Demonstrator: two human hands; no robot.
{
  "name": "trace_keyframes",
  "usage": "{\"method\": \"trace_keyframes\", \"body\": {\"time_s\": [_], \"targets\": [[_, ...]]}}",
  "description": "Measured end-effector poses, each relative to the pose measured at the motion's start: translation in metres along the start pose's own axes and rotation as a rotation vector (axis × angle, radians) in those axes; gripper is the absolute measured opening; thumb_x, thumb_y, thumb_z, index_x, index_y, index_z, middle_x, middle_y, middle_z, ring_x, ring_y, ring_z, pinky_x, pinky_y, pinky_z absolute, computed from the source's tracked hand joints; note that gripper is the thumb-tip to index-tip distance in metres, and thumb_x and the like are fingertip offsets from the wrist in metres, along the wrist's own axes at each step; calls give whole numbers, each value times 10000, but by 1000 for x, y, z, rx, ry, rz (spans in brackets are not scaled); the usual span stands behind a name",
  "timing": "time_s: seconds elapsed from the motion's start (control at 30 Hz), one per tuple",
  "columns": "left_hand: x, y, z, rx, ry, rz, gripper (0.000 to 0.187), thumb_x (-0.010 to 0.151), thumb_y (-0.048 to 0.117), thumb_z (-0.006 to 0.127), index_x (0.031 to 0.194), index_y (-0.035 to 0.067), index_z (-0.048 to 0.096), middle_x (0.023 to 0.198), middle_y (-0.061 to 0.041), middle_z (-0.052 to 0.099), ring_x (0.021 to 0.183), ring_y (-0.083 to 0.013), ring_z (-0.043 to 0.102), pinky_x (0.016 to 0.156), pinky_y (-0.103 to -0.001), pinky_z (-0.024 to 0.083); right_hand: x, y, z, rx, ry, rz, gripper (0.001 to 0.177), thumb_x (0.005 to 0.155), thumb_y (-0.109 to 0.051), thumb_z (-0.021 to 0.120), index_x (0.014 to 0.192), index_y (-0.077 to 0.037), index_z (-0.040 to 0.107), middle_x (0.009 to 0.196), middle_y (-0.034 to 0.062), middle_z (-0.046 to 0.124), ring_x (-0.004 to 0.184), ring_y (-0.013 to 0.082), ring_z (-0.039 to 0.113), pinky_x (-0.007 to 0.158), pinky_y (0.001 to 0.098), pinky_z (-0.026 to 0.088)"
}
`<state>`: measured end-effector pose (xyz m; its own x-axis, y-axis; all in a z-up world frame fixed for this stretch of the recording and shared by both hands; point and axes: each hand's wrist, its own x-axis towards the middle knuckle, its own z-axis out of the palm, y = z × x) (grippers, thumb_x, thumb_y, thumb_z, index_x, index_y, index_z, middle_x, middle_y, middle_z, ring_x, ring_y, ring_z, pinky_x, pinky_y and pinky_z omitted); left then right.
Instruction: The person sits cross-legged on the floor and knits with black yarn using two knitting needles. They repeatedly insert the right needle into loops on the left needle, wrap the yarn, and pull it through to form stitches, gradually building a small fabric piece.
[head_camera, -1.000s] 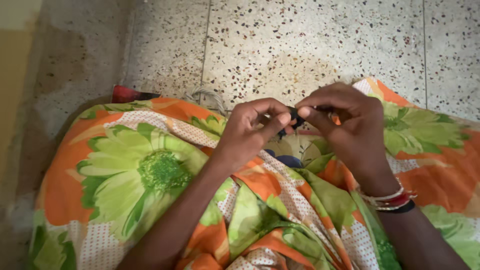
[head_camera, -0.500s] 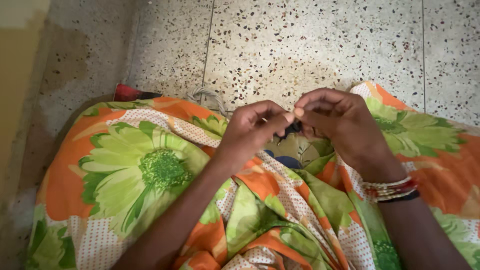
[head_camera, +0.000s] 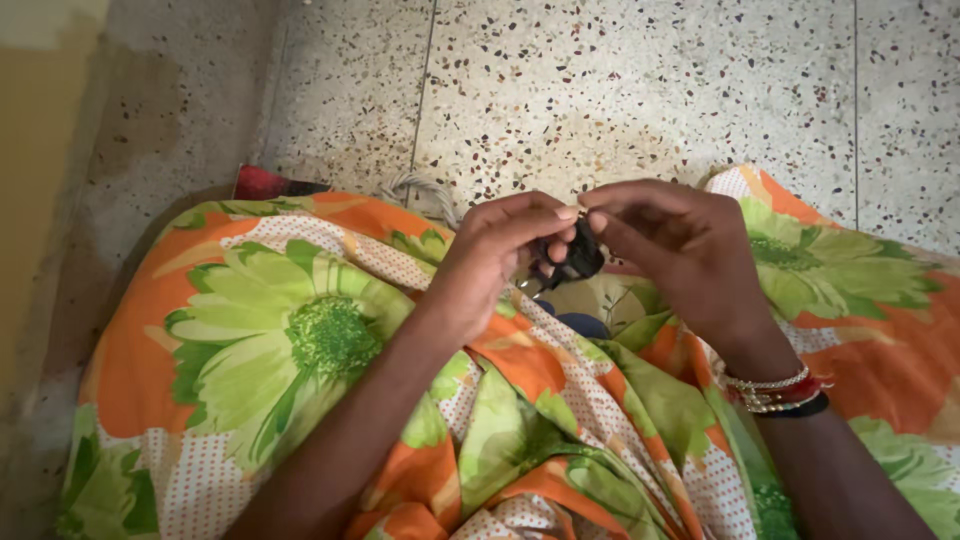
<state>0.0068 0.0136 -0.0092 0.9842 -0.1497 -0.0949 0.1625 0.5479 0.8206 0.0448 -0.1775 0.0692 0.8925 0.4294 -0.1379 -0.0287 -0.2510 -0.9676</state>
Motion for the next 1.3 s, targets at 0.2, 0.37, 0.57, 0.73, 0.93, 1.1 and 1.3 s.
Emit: {"method": "trace_keyframes", "body": {"time_s": [0.2,0.37,0.57,0.73,0.93,1.1,1.3], "targets": [[0,1,1,-42,49,-22,175,940,235,723,948,61,740,846,-13,719,734,-91,635,657,-265,490,-2,-1,0,-63,11,-11,199,966,-67,674,1148,-29,743,992,39,771,886,99,743,733,277,654],[1,1,-1,26,61,-11,205,929,273,732,962,71,749,849,-28,738,743,-102,661,683,-263,509,-6,-1,5,-111,-49,-247,226,927,-10,711,1153,-15,701,1082,48,722,1019,131,723,917,296,627],[-2,7,8,357,47,157,224,962,248,744,1016,31,759,856,-34,745,780,-119,681,731,-283,548,-5,0,2,-523,11,-412,201,915,-46,755,1101,-30,681,1025,86,720,928,180,729,805,313,586],[-11,19,22,948,209,293,173,929,218,769,1028,77,769,836,-95,724,642,-226,631,594,-334,495,-6,-2,3,-629,24,-543,242,901,-21,724,1124,-8,630,1052,138,675,971,292,704,811,363,558],[-15,24,26,1019,103,558,230,983,136,708,1193,50,669,1088,-129,720,883,-257,736,689,-341,590,-9,-7,4,-656,78,-571,238,930,13,700,1159,-9,639,1083,135,676,1012,307,692,837,373,558],[-17,26,22,1380,44,818,268,978,65,692,1207,-52,619,1099,-162,670,909,-292,711,779,-367,599,-7,-5,10,-630,112,-606,242,940,5,713,1170,-15,642,1092,130,699,1001,281,717,855,356,573],[-18,24,31,1478,77,755,293,907,16,677,1177,-85,618,982,-155,631,804,-290,705,690,-371,584,-8,-8,11,-561,158,-266,379,913,-75,726,1253,-65,560,1076,62,771,947,223,776,707,321,595]]}}
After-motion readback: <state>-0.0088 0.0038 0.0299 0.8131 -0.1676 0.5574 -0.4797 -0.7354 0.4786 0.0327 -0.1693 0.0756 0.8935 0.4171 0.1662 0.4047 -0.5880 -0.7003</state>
